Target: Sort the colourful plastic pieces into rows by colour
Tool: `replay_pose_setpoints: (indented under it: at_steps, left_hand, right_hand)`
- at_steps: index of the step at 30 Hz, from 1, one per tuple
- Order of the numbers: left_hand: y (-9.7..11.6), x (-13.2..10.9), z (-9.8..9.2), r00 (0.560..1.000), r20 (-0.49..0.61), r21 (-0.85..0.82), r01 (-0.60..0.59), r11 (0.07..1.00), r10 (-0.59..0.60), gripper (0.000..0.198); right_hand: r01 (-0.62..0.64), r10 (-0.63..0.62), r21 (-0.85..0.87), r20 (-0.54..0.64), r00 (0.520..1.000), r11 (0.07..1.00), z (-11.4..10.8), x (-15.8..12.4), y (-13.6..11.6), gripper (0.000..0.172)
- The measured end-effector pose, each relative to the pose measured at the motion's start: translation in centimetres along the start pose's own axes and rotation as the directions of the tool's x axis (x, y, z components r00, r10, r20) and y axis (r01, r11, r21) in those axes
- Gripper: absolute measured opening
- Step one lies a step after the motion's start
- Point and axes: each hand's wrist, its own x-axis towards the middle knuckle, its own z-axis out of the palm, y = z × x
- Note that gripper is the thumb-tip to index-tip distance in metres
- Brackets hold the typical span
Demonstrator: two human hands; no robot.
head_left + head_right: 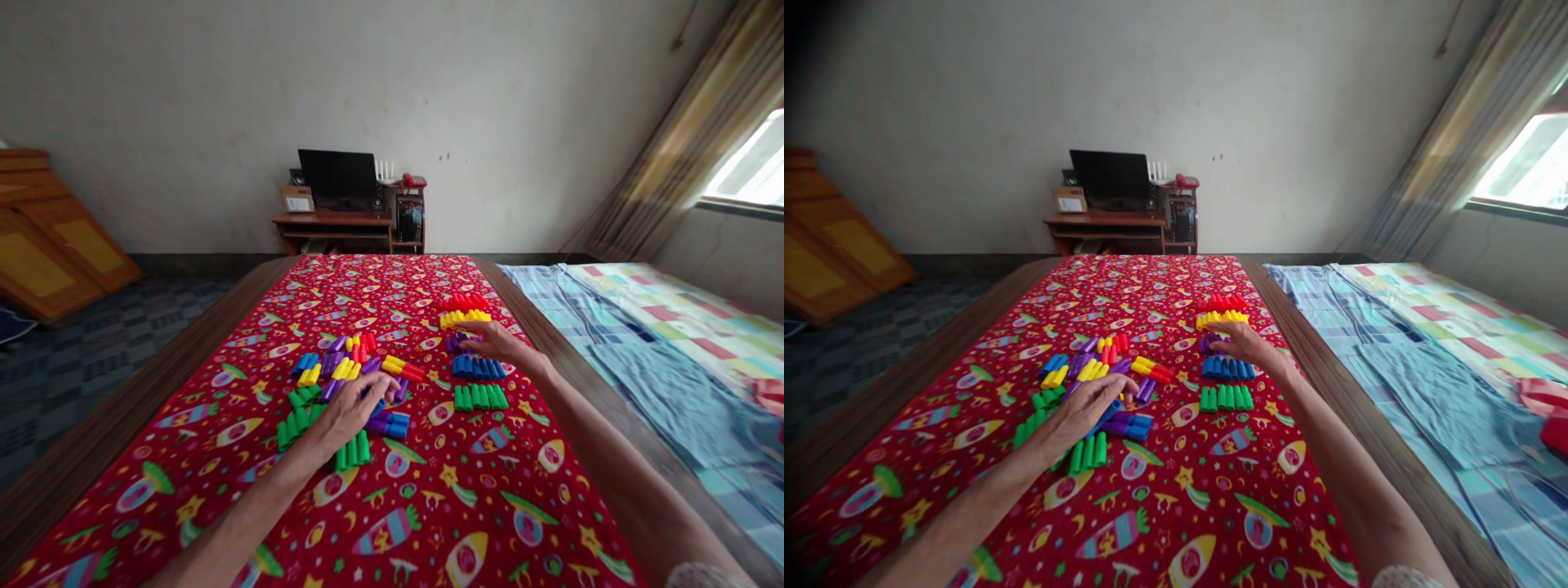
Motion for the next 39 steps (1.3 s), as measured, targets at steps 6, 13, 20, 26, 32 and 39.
replay_pose_setpoints:
  at_steps: [6, 13, 20, 26, 32, 39]
  left_hand:
    - [-0.5, -0.2, 0.0, 0.997, -0.073, -0.02, 0.032, 0.999, -0.033, 0.039]
    - [-2.3, 0.6, 0.5, 0.997, -0.023, -0.192, 0.073, 0.979, -0.078, 0.053]
    - [-3.0, 0.9, 0.8, 0.985, -0.062, -0.311, 0.135, 0.941, -0.162, 0.065]
    - [-1.6, 0.4, 0.2, 0.987, 0.043, -0.274, 0.163, 0.948, -0.158, 0.063]
    - [-1.3, 0.4, 0.2, 0.984, 0.118, -0.29, 0.161, 0.943, -0.132, 0.066]
    - [-1.1, 0.0, 0.6, 0.99, 0.14, -0.32, 0.075, 0.944, -0.032, 0.056]
  right_hand:
    - [0.092, -0.087, 0.034, -0.126, 0.988, 0.995, -0.4, -1.0, -6.3, 0.029]
    - [0.332, -0.333, 0.03, 0.104, 0.937, 0.943, 3.7, -1.1, -14.7, 0.04]
    - [0.213, -0.21, -0.137, 0.04, 0.977, 0.967, 6.0, -1.6, -14.2, 0.026]
    - [0.219, -0.228, -0.222, -0.017, 0.974, 0.95, 4.6, -2.4, -15.5, 0.032]
    - [0.425, -0.421, -0.069, 0.072, 0.904, 0.903, 3.8, -2.4, -16.0, 0.022]
    - [0.208, -0.209, -0.053, -0.028, 0.977, 0.977, 4.5, -2.4, -15.0, 0.029]
